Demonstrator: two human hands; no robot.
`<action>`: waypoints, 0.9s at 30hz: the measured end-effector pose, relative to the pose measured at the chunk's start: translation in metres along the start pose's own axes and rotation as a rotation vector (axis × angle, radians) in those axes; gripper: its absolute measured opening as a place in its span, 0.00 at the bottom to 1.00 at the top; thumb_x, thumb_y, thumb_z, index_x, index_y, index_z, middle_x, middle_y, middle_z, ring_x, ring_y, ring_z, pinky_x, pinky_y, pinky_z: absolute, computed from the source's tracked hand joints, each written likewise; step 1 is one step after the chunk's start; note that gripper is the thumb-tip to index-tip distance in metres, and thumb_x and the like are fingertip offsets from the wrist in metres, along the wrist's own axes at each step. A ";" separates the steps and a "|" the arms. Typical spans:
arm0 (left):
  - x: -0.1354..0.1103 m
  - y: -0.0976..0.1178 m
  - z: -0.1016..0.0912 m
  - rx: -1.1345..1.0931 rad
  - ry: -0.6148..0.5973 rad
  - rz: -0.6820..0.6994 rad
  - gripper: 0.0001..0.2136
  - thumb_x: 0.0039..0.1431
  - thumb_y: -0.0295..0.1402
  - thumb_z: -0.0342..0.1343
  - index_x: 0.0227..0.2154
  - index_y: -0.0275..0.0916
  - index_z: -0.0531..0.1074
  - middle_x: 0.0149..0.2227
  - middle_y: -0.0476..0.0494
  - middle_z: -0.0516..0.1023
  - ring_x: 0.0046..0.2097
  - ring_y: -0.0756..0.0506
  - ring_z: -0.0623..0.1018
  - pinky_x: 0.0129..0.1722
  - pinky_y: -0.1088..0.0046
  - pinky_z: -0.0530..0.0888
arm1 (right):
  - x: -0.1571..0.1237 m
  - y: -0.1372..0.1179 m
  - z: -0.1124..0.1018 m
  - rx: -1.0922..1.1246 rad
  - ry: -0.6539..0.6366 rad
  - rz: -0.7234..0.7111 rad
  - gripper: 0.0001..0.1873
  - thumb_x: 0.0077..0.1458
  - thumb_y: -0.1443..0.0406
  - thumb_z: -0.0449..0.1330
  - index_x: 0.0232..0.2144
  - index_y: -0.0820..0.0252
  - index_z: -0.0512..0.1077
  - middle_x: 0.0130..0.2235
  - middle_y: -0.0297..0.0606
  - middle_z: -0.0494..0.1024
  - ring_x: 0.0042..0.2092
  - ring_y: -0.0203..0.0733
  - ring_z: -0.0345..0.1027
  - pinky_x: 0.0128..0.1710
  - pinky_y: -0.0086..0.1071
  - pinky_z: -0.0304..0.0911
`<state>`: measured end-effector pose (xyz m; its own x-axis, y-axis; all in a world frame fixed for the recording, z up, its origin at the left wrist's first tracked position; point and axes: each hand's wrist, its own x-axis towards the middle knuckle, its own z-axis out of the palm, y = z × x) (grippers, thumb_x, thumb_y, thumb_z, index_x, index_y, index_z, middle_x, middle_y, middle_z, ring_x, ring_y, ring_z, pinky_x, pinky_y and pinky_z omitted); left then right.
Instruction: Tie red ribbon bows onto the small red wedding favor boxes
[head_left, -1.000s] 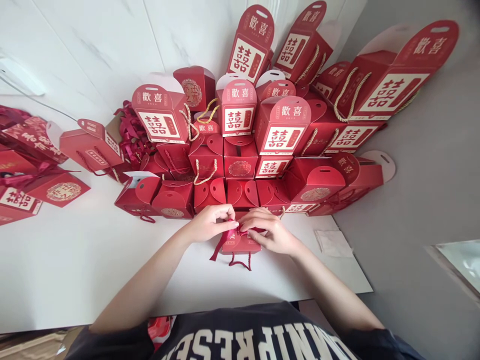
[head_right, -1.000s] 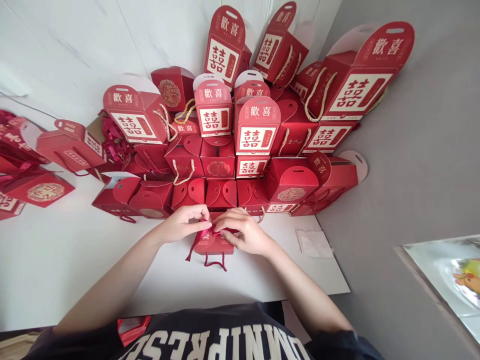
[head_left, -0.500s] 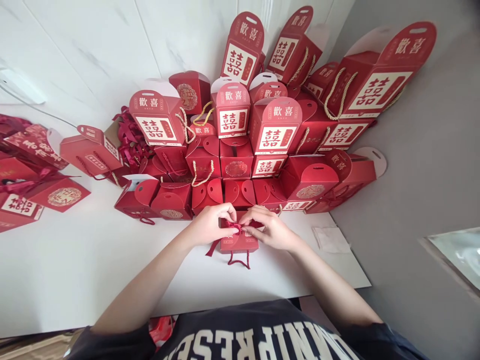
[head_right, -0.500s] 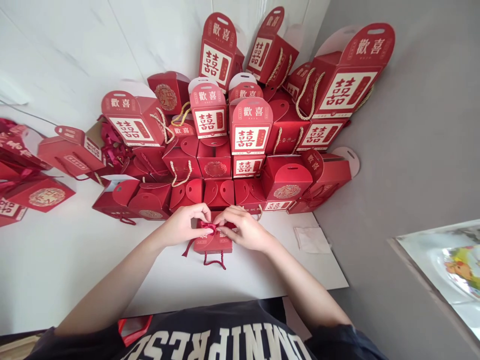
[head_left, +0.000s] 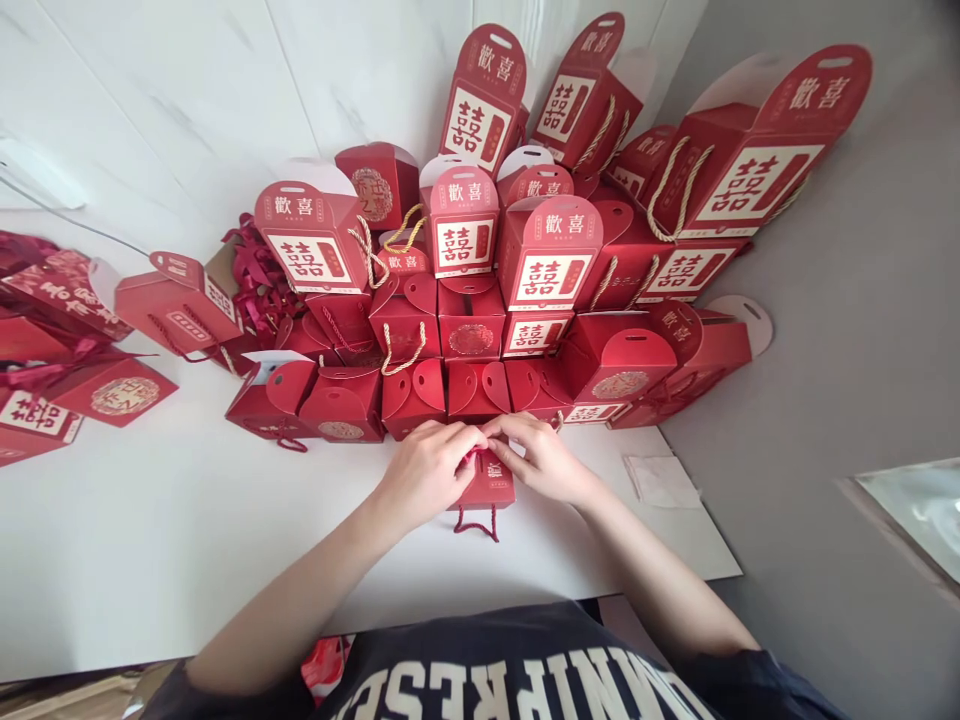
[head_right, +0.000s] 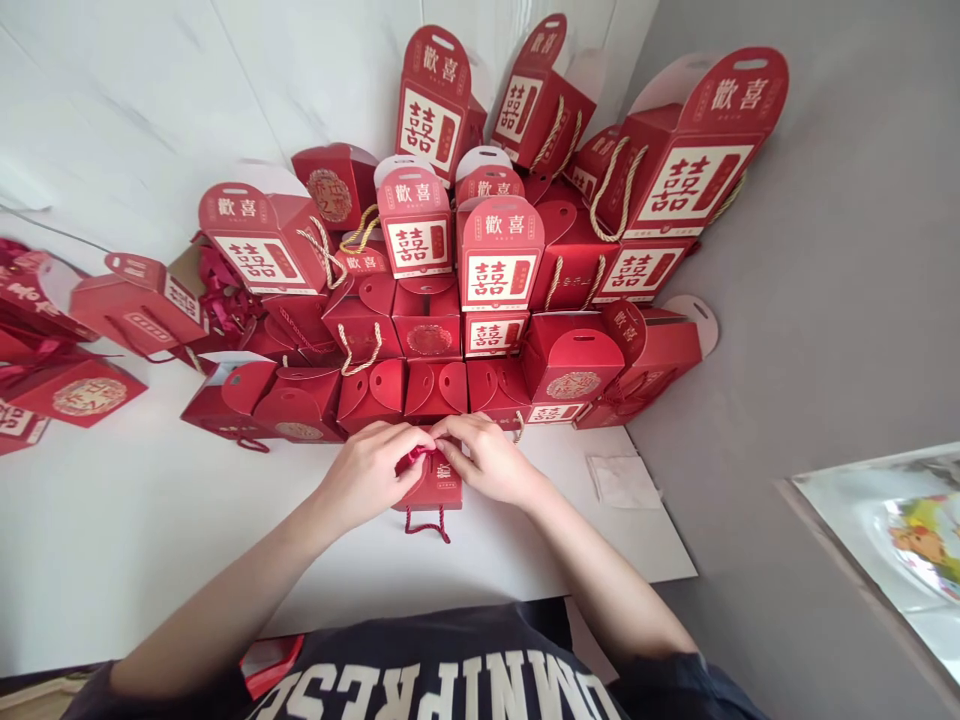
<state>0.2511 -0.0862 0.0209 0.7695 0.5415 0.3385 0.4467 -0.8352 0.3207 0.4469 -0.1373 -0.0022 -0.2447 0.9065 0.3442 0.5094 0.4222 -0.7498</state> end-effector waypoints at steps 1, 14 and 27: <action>-0.001 0.002 0.003 0.051 0.028 -0.002 0.09 0.57 0.22 0.50 0.36 0.40 0.71 0.34 0.48 0.78 0.34 0.46 0.75 0.39 0.68 0.72 | 0.000 -0.001 0.001 0.001 0.005 0.003 0.09 0.65 0.68 0.53 0.43 0.55 0.72 0.40 0.38 0.80 0.41 0.43 0.71 0.47 0.39 0.62; -0.015 -0.015 0.007 -0.163 0.126 0.046 0.07 0.63 0.22 0.49 0.33 0.40 0.68 0.36 0.47 0.70 0.36 0.51 0.74 0.39 0.76 0.71 | 0.008 -0.006 0.000 -0.011 -0.122 0.031 0.13 0.65 0.69 0.53 0.45 0.54 0.75 0.43 0.40 0.73 0.44 0.42 0.69 0.48 0.37 0.64; -0.015 -0.025 0.004 0.175 0.219 0.418 0.05 0.61 0.22 0.53 0.34 0.38 0.65 0.30 0.47 0.72 0.32 0.49 0.73 0.34 0.71 0.73 | 0.020 -0.006 -0.017 0.129 -0.339 0.133 0.08 0.60 0.66 0.60 0.42 0.57 0.76 0.41 0.37 0.74 0.37 0.36 0.68 0.40 0.30 0.64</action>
<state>0.2301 -0.0737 0.0043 0.7935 0.1490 0.5900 0.2049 -0.9784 -0.0285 0.4532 -0.1216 0.0184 -0.4532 0.8901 0.0489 0.4526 0.2771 -0.8476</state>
